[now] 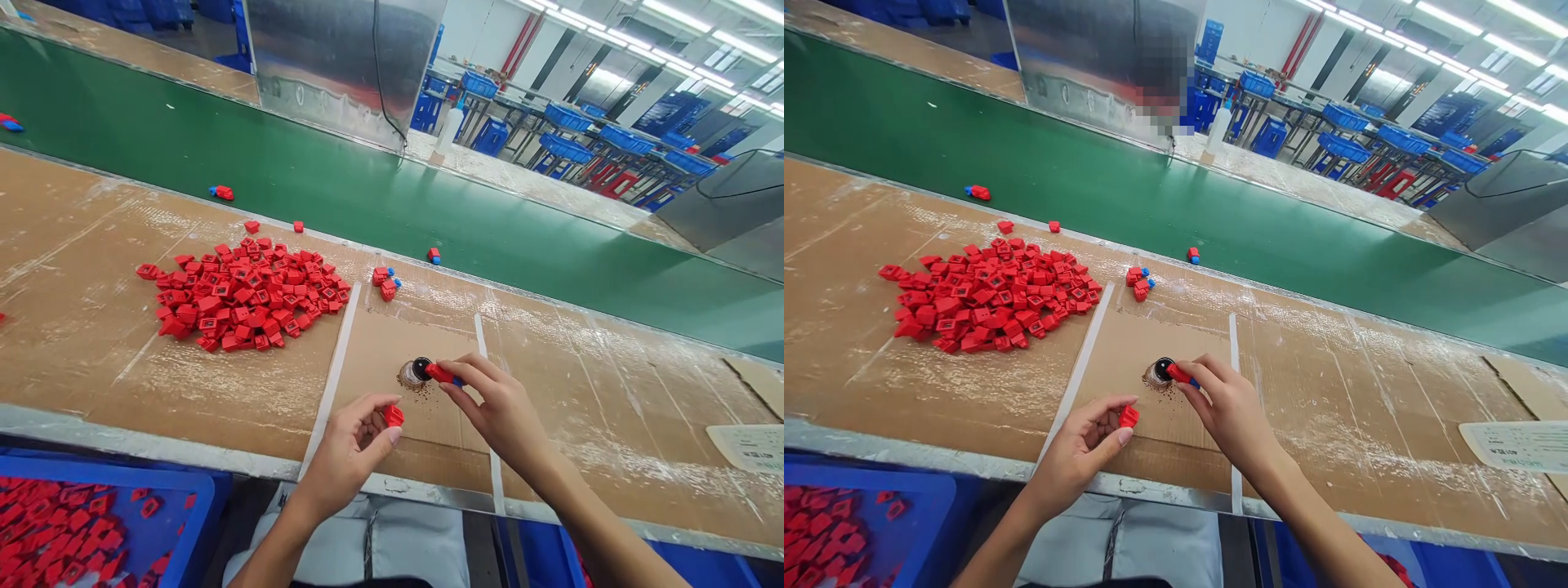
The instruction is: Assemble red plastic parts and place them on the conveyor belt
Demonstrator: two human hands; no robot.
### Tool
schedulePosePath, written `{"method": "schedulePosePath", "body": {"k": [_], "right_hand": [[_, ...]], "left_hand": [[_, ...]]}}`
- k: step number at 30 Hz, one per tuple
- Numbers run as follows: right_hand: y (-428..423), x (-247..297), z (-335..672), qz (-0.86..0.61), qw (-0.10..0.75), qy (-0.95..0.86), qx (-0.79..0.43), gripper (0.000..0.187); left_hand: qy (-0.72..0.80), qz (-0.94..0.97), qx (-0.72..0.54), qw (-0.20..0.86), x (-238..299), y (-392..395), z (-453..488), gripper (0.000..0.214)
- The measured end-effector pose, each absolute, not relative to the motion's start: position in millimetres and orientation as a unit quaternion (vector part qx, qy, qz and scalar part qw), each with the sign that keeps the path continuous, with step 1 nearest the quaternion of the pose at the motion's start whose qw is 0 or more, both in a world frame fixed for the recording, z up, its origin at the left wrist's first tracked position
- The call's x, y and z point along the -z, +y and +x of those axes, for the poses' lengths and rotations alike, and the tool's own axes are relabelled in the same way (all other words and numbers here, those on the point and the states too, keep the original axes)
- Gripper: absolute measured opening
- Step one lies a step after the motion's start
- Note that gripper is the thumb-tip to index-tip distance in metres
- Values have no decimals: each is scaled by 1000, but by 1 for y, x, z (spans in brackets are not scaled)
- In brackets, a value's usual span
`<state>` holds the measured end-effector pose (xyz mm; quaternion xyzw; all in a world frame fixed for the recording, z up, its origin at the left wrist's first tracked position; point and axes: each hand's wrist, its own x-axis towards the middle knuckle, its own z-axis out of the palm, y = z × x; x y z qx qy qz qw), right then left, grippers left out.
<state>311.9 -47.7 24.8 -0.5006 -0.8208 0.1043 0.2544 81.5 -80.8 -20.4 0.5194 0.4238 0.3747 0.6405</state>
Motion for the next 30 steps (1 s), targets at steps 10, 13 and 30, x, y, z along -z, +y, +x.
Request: {"method": "schedulePosePath", "body": {"k": [10, 13, 30], "right_hand": [[-47, -33, 307, -498, 297, -810, -86, 20], [-50, -35, 307, -514, 313, -788, -131, 18], [-92, -27, 280, -501, 340, -730, -315, 19]], "left_hand": [[410, 497, -384, 662, 26, -82, 82, 30], [406, 486, -392, 667, 27, -82, 82, 30], [356, 482, -379, 705, 22, -82, 81, 31]]}}
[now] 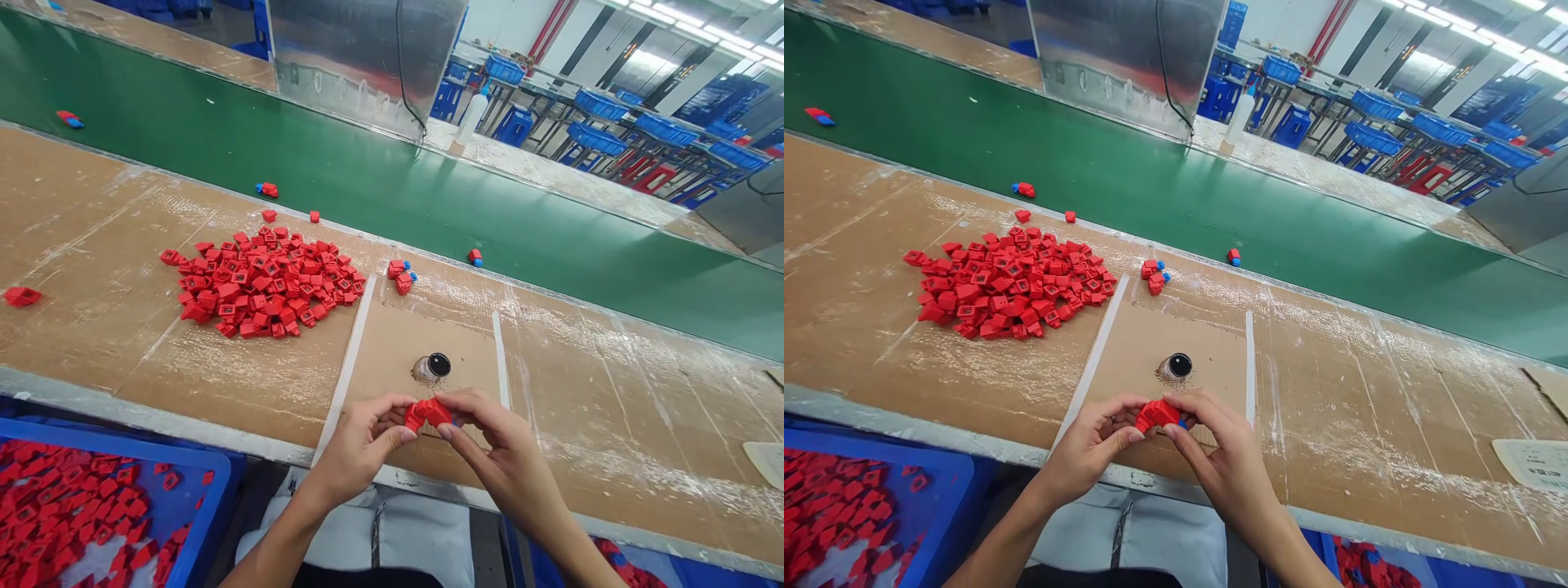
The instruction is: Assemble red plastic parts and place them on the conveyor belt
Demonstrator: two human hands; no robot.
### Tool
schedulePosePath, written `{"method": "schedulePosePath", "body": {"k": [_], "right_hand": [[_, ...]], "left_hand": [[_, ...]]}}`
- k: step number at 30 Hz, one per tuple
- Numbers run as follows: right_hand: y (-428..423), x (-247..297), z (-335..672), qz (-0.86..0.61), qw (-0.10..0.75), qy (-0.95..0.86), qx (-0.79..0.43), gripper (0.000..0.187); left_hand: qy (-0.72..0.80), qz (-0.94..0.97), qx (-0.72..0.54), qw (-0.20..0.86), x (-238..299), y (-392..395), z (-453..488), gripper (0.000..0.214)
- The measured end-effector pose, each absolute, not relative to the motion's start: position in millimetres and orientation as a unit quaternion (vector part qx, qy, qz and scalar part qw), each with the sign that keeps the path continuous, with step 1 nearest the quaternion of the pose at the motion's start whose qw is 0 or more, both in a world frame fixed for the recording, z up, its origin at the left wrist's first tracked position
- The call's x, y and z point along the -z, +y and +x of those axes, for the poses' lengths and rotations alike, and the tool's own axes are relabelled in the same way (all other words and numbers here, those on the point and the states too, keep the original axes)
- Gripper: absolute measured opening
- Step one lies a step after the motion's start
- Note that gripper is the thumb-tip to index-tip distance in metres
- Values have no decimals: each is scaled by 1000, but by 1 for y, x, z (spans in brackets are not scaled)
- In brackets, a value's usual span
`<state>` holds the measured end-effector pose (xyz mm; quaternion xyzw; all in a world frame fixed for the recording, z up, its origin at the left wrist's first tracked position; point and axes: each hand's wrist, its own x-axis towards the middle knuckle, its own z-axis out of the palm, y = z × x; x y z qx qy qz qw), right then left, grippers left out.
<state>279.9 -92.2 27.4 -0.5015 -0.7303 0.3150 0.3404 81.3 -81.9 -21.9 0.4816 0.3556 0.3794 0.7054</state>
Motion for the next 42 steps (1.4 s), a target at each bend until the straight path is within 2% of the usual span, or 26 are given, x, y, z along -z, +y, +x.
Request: {"method": "schedulePosePath", "body": {"k": [15, 32, 40, 42], "right_hand": [[-96, -28, 282, -488, 280, -764, -316, 15], [-109, -11, 279, -489, 262, -770, -315, 19], [-107, -3, 275, -517, 318, -684, -405, 10], [-108, -3, 277, -518, 347, -654, -428, 11]], "left_hand": [[364, 506, -330, 709, 18, -82, 81, 25], [362, 559, -267, 696, 16, -75, 78, 21], [381, 530, -261, 711, 18, -74, 80, 25], [370, 507, -257, 735, 17, -72, 78, 36]]}}
